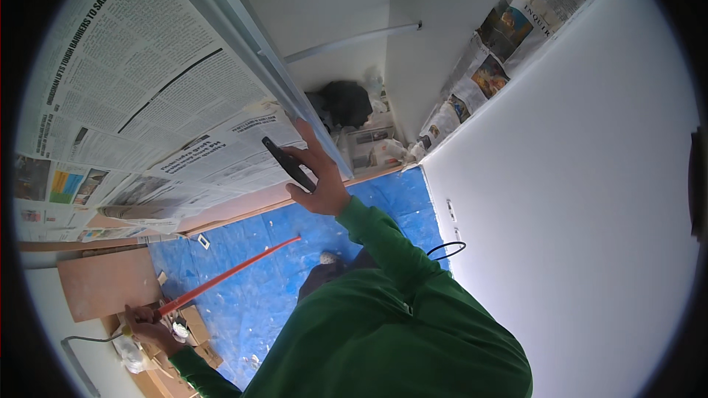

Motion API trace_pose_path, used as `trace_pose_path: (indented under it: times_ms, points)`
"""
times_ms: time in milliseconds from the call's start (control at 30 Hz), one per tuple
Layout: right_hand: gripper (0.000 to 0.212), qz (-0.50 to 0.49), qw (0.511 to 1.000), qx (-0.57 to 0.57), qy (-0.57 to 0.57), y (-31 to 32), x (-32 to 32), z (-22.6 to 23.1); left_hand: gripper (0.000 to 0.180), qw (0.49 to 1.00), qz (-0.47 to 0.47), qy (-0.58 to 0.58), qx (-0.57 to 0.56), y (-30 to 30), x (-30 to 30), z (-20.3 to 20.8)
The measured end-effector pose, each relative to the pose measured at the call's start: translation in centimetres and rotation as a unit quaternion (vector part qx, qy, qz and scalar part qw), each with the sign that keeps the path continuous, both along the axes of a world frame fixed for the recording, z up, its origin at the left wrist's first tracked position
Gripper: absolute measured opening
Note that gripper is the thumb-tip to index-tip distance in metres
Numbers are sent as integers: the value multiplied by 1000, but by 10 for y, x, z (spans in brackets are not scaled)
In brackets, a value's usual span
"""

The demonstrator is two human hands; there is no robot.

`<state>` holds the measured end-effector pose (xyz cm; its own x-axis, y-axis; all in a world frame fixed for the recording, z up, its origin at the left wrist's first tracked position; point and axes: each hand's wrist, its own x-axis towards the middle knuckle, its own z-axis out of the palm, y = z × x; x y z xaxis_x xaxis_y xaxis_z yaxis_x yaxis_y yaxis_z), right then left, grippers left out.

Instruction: The person paints the ceiling of a room using a paint roller attached to a long extension pole. They dip the roller into a paint bucket and apply white paint to the ceiling surface. The person also briefly interacts with another person in the room.

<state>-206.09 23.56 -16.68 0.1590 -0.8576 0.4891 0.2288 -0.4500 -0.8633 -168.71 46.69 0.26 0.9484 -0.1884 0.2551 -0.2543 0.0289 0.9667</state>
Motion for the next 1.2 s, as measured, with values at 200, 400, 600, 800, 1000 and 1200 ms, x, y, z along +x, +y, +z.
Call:
trace_pose_path:
  times_ms: [200,400,600,800,1000,1200]
  points:
    - [56,-82,991,102,28,54,-39,-89,45,1000,0,-26,17,10,34,-21]
    - [39,-125,860,458,-189,22,-96,-193,46,998,-14,-60,0,9,49,-23]
    - [40,-21,817,540,-200,-84,-108,-347,47,998,46,-21,-34,7,41,-12]
    - [47,99,806,558,-170,-188,-39,-429,51,987,122,-102,-25,13,18,-18]
    - [55,173,792,581,-73,-268,49,-492,49,973,186,-119,-61,54,8,-14]
    - [81,172,842,511,16,-310,163,-549,50,946,277,-163,-52,49,-17,-1]
